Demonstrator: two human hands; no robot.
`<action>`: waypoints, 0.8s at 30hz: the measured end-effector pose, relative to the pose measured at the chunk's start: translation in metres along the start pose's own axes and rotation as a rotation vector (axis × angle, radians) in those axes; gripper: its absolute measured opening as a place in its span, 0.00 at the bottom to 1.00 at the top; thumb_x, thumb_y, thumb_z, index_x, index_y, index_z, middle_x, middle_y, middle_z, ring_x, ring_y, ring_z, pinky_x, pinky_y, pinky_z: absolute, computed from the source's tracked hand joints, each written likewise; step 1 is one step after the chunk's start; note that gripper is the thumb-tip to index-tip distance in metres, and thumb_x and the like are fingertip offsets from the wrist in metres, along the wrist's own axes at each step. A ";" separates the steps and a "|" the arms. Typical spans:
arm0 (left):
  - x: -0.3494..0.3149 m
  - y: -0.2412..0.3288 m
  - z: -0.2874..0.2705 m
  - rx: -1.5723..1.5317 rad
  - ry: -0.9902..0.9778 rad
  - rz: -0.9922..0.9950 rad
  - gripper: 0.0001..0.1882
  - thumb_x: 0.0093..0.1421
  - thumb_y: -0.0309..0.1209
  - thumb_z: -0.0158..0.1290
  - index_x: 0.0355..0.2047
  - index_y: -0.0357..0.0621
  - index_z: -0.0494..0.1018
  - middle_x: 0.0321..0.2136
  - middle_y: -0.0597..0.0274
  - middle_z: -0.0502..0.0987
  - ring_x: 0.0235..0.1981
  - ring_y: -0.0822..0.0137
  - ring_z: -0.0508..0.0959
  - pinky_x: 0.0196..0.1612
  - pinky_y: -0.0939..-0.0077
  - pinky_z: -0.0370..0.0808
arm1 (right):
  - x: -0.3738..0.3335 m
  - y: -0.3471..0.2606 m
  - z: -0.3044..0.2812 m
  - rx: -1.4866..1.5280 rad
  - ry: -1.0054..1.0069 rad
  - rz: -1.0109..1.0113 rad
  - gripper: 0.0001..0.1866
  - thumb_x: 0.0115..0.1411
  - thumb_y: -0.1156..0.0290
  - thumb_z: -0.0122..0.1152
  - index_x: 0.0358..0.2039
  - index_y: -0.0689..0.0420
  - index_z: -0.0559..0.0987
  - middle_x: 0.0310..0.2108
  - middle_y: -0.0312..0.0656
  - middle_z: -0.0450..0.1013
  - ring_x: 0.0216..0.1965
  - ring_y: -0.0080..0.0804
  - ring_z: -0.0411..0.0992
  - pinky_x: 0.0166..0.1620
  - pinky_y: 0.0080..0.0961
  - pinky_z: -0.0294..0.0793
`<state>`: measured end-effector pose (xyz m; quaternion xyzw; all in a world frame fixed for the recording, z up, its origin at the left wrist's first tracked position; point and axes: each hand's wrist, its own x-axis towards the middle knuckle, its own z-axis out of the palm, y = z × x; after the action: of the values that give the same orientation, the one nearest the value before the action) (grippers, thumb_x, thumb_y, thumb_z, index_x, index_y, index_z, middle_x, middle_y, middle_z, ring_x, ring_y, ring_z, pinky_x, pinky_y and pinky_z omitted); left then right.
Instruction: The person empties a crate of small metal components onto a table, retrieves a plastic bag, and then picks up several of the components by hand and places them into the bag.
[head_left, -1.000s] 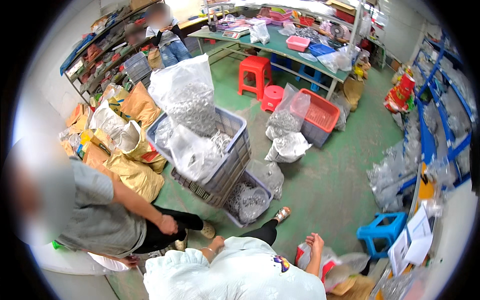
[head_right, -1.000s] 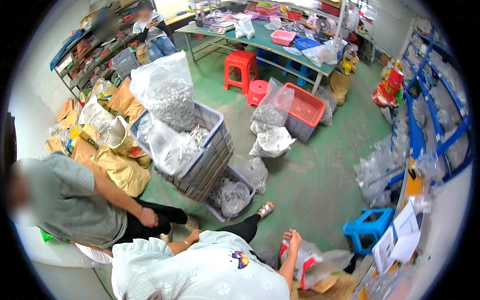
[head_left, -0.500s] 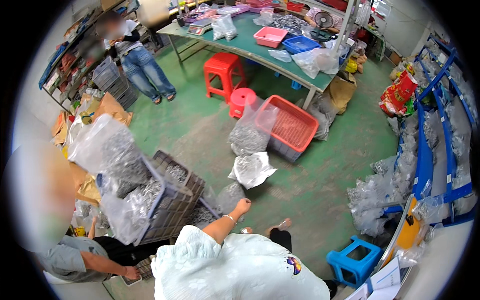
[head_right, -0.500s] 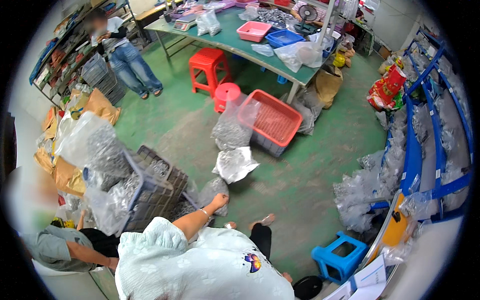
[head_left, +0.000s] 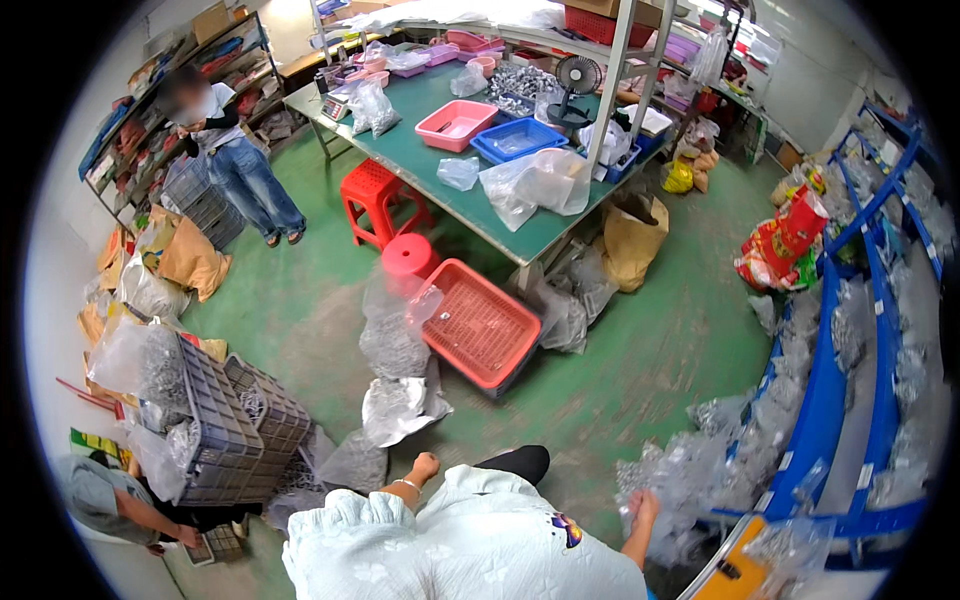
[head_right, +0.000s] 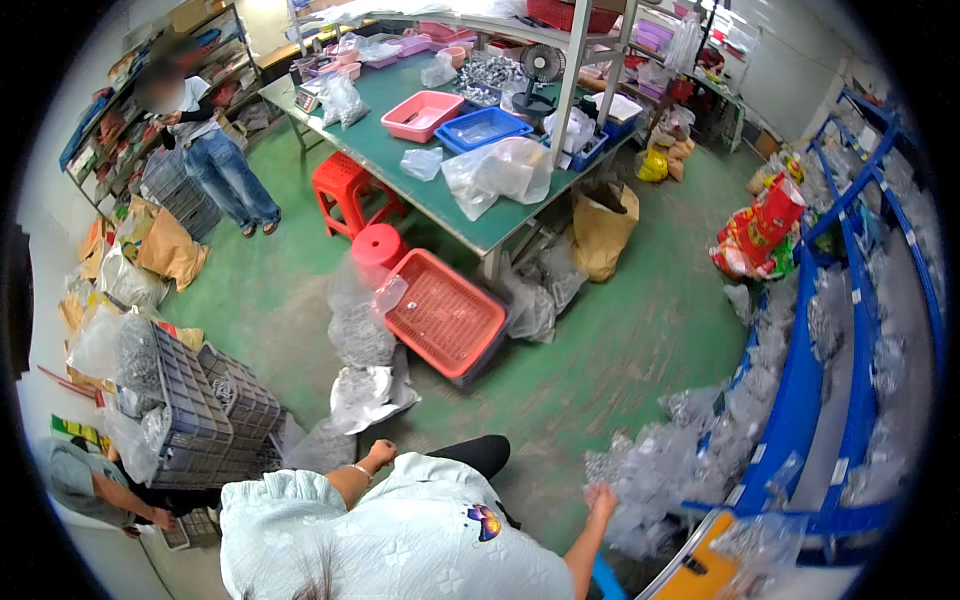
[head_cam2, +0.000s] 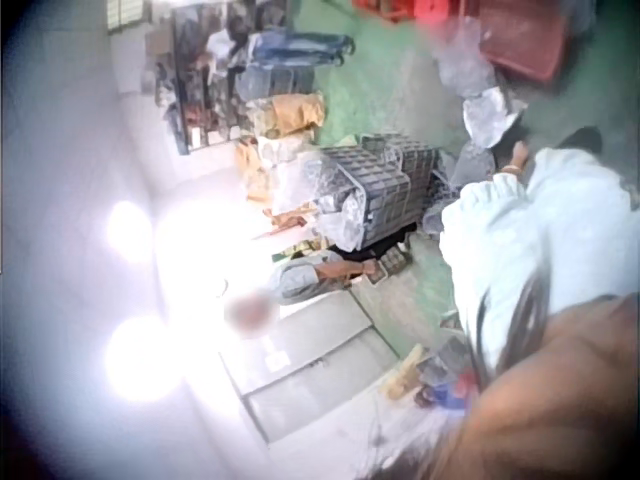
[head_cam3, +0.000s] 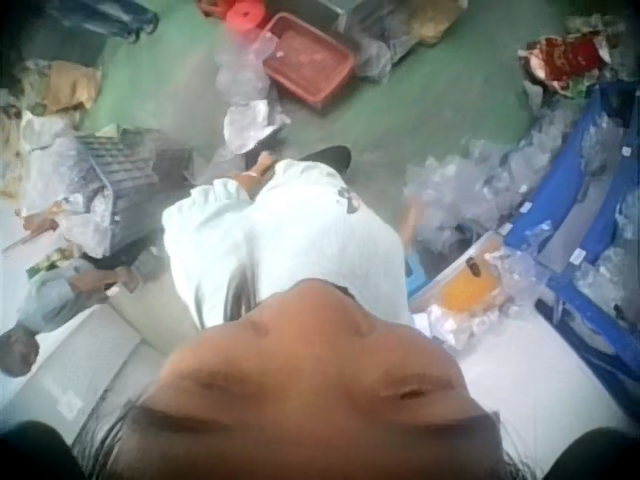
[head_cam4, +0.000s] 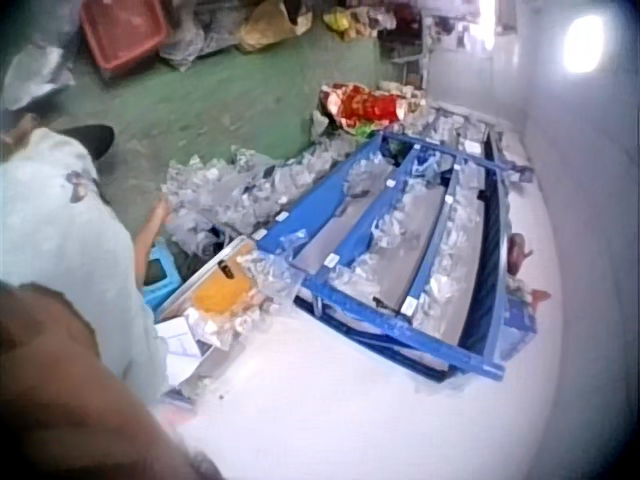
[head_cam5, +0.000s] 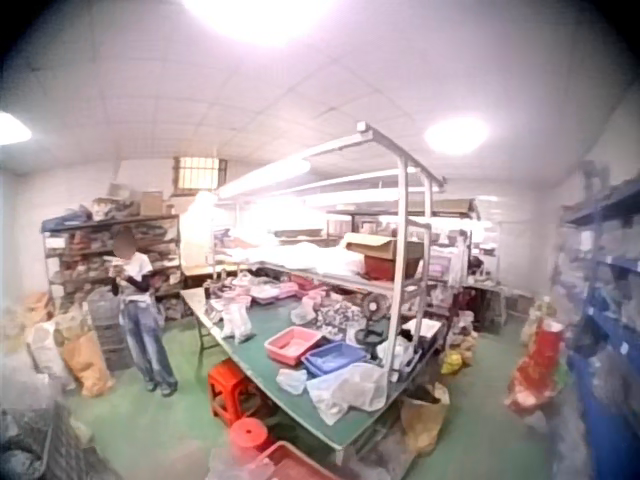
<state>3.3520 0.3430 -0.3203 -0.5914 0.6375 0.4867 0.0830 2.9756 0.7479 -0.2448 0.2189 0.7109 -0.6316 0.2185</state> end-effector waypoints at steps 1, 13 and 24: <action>0.011 0.015 0.014 -0.015 -0.031 -0.042 0.11 0.48 0.29 0.44 0.19 0.35 0.75 0.16 0.51 0.75 0.17 0.59 0.77 0.23 0.67 0.74 | 0.030 -0.034 0.011 0.009 -0.039 -0.060 0.08 0.58 0.67 0.49 0.30 0.57 0.73 0.26 0.41 0.72 0.21 0.28 0.70 0.22 0.20 0.69; 0.188 0.483 0.231 0.156 -0.085 0.204 0.15 0.51 0.33 0.45 0.33 0.34 0.74 0.33 0.38 0.74 0.38 0.46 0.75 0.42 0.60 0.71 | 0.300 -0.122 -0.094 -0.445 0.000 0.203 0.13 0.56 0.66 0.49 0.19 0.60 0.71 0.16 0.39 0.68 0.16 0.28 0.66 0.18 0.25 0.65; 0.255 0.888 0.441 -0.067 -0.379 0.669 0.13 0.51 0.34 0.48 0.31 0.36 0.72 0.21 0.54 0.74 0.22 0.65 0.74 0.29 0.72 0.72 | 0.510 -0.297 -0.103 -0.212 0.202 0.410 0.11 0.55 0.66 0.50 0.20 0.58 0.70 0.12 0.38 0.63 0.12 0.27 0.63 0.15 0.25 0.62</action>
<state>2.3302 0.3346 -0.2564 -0.2527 0.7523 0.6082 0.0169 2.3850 0.8369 -0.2948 0.3963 0.7321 -0.4711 0.2915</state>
